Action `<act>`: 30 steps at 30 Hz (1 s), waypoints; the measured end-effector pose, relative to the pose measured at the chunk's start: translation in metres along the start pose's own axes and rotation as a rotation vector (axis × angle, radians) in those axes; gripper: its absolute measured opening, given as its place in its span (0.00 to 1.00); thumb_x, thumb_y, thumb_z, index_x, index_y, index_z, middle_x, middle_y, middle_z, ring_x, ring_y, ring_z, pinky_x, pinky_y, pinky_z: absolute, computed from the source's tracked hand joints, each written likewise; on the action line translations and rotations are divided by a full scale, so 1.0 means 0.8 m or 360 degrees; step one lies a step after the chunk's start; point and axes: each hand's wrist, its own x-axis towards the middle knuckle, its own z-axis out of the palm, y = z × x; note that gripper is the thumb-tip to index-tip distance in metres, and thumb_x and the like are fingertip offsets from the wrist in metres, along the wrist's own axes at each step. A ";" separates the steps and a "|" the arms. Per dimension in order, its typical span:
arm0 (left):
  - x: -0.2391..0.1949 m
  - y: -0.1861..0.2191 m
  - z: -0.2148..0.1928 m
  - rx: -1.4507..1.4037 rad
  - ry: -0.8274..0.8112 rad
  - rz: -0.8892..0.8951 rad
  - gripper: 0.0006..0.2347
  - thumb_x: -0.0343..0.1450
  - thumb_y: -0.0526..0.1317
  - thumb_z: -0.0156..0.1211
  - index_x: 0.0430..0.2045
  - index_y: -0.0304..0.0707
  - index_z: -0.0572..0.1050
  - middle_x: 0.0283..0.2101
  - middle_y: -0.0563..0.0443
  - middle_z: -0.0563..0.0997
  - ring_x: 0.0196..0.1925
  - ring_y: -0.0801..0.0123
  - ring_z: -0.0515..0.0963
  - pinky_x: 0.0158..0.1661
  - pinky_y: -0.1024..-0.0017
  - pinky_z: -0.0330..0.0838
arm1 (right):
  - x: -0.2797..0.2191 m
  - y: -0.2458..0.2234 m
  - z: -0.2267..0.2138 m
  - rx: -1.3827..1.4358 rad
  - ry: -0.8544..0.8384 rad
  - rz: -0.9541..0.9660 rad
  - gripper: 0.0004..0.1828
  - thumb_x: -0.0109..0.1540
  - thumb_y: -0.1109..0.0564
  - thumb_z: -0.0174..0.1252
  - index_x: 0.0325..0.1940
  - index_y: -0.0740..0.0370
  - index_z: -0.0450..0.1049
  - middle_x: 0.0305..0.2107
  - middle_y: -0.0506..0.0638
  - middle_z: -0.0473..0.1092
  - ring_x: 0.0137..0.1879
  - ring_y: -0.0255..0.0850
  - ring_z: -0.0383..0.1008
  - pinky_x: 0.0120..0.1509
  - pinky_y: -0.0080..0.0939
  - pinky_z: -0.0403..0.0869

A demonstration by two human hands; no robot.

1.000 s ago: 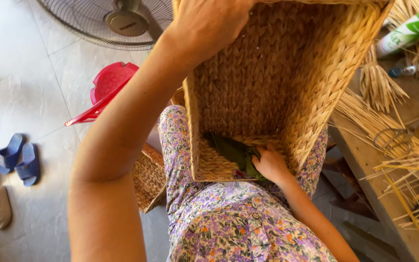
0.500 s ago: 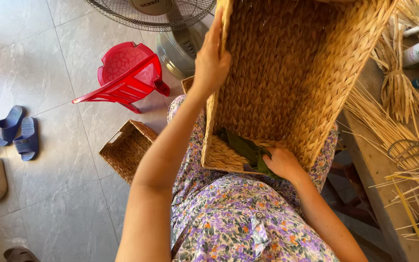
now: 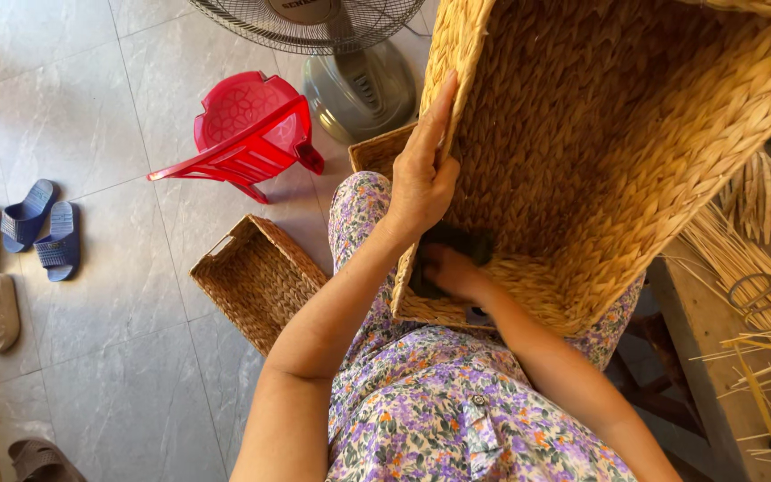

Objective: The person wipes the exterior and interior surfaces of a woven basket using a green cloth. They rotate the basket to reach different sides and continue wiping the inside walls and bottom.

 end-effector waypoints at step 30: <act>-0.034 -0.009 -0.025 -0.0415 -0.0015 -0.0064 0.37 0.69 0.15 0.37 0.78 0.41 0.47 0.79 0.51 0.55 0.79 0.69 0.55 0.77 0.71 0.50 | -0.105 0.094 -0.055 -0.0977 0.0203 0.0791 0.22 0.61 0.44 0.55 0.53 0.59 0.77 0.52 0.58 0.69 0.59 0.56 0.67 0.59 0.58 0.70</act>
